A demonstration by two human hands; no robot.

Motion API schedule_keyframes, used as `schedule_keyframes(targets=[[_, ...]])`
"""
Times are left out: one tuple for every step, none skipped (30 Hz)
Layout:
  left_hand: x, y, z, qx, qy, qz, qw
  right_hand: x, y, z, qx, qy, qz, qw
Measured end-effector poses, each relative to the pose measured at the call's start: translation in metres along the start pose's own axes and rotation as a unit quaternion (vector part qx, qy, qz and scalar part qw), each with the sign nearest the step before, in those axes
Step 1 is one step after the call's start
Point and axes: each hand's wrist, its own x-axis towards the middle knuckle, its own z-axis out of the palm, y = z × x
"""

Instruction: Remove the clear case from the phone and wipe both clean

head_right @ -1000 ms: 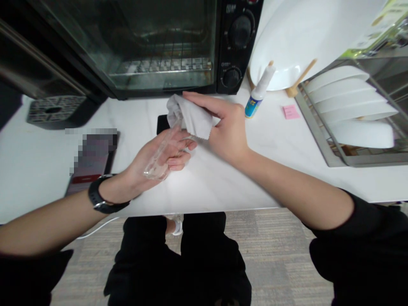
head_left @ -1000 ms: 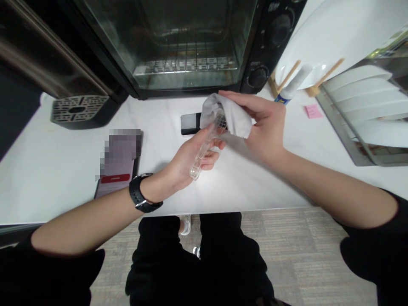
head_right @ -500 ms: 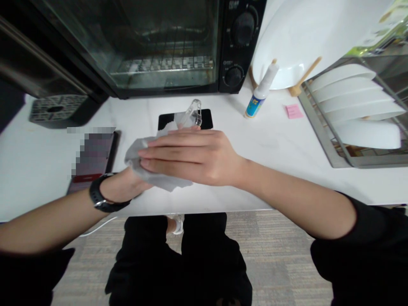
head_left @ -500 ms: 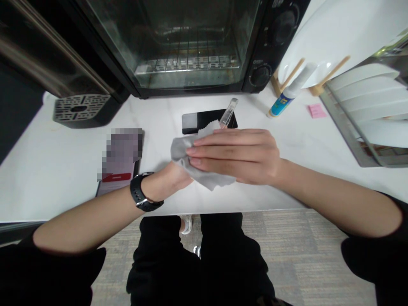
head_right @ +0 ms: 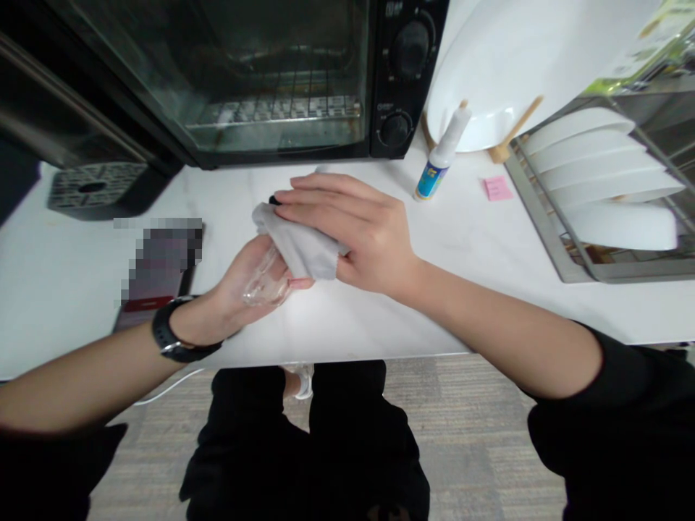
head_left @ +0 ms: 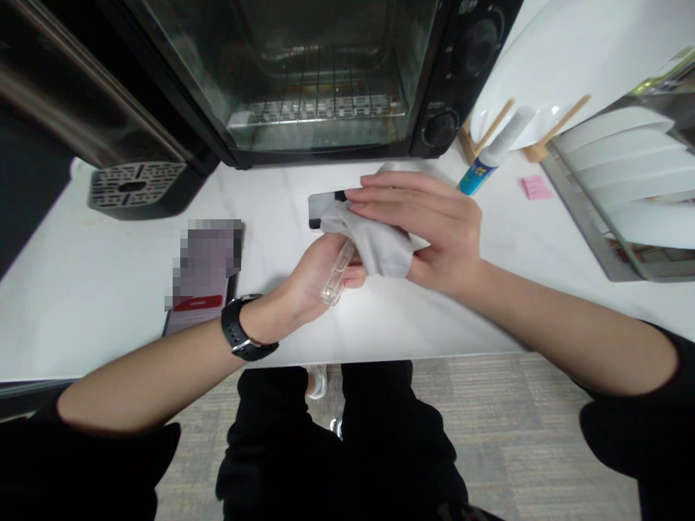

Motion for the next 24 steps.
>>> schedule_keyframes(targets=[[-0.003, 0.003, 0.003, 0.005, 0.001, 0.002, 1.000, 0.000, 0.001, 0.000, -0.001, 0.001, 0.015, 1.000], [-0.006, 0.006, 0.006, 0.019, 0.004, 0.007, 1.000, 0.000, 0.002, 0.000, 0.000, 0.005, 0.024, 1.000], [-0.009, 0.008, 0.008, 0.036, 0.004, 0.009, 0.999, -0.001, 0.003, 0.000, 0.000, 0.010, 0.032, 0.999], [-0.012, 0.010, 0.011, 0.051, -0.001, 0.010, 0.999, -0.001, 0.005, 0.000, 0.002, 0.018, 0.037, 0.999], [-0.013, 0.012, 0.013, 0.065, -0.008, 0.012, 0.998, -0.001, 0.006, 0.000, 0.005, 0.026, 0.039, 0.999], [-0.014, 0.012, 0.014, 0.076, -0.017, 0.016, 0.997, -0.002, 0.008, 0.000, 0.007, 0.028, 0.045, 0.999], [-0.014, 0.012, 0.014, 0.084, -0.027, 0.021, 0.996, -0.002, 0.009, 0.000, 0.007, 0.025, 0.056, 0.998], [-0.013, 0.012, 0.014, 0.090, -0.034, 0.026, 0.995, -0.002, 0.010, 0.000, 0.005, 0.022, 0.067, 0.997], [-0.013, 0.011, 0.014, 0.096, -0.037, 0.032, 0.994, -0.002, 0.011, 0.000, 0.001, 0.016, 0.079, 0.997], [-0.012, 0.010, 0.014, 0.102, -0.037, 0.035, 0.993, -0.002, 0.011, -0.001, -0.001, 0.015, 0.085, 0.996], [-0.011, 0.010, 0.013, 0.108, -0.036, 0.035, 0.993, -0.002, 0.012, -0.002, -0.002, 0.018, 0.087, 0.996], [-0.011, 0.010, 0.013, 0.113, -0.036, 0.034, 0.992, -0.002, 0.012, -0.002, 0.002, 0.027, 0.088, 0.996], [-0.011, 0.010, 0.012, 0.115, -0.037, 0.032, 0.992, -0.002, 0.013, -0.002, 0.012, 0.038, 0.090, 0.995], [-0.010, 0.010, 0.012, 0.116, -0.040, 0.029, 0.992, -0.002, 0.013, -0.002, 0.027, 0.048, 0.101, 0.993], [-0.010, 0.010, 0.012, 0.116, -0.043, 0.026, 0.992, -0.002, 0.014, -0.001, 0.044, 0.058, 0.122, 0.990], [-0.010, 0.010, 0.012, 0.113, -0.045, 0.024, 0.992, -0.003, 0.015, 0.000, 0.064, 0.068, 0.152, 0.984], [-0.010, 0.010, 0.012, 0.111, -0.044, 0.022, 0.993, -0.004, 0.016, 0.002, 0.083, 0.079, 0.184, 0.976], [-0.010, 0.010, 0.011, 0.109, -0.041, 0.021, 0.993, -0.005, 0.017, 0.005, 0.100, 0.096, 0.207, 0.969], [-0.010, 0.009, 0.011, 0.107, -0.038, 0.019, 0.993, -0.006, 0.019, 0.007, 0.114, 0.115, 0.223, 0.961], [-0.011, 0.009, 0.011, 0.106, -0.036, 0.018, 0.994, -0.007, 0.020, 0.009, 0.123, 0.131, 0.232, 0.956], [-0.011, 0.009, 0.010, 0.106, -0.035, 0.019, 0.994, -0.008, 0.022, 0.010, 0.127, 0.140, 0.232, 0.954], [-0.011, 0.008, 0.009, 0.108, -0.037, 0.021, 0.993, -0.009, 0.023, 0.011, 0.124, 0.141, 0.230, 0.955], [-0.011, 0.008, 0.009, 0.110, -0.040, 0.025, 0.993, -0.009, 0.024, 0.010, 0.118, 0.133, 0.225, 0.958], [-0.010, 0.007, 0.008, 0.112, -0.044, 0.029, 0.992, -0.009, 0.024, 0.009, 0.111, 0.121, 0.217, 0.962]])
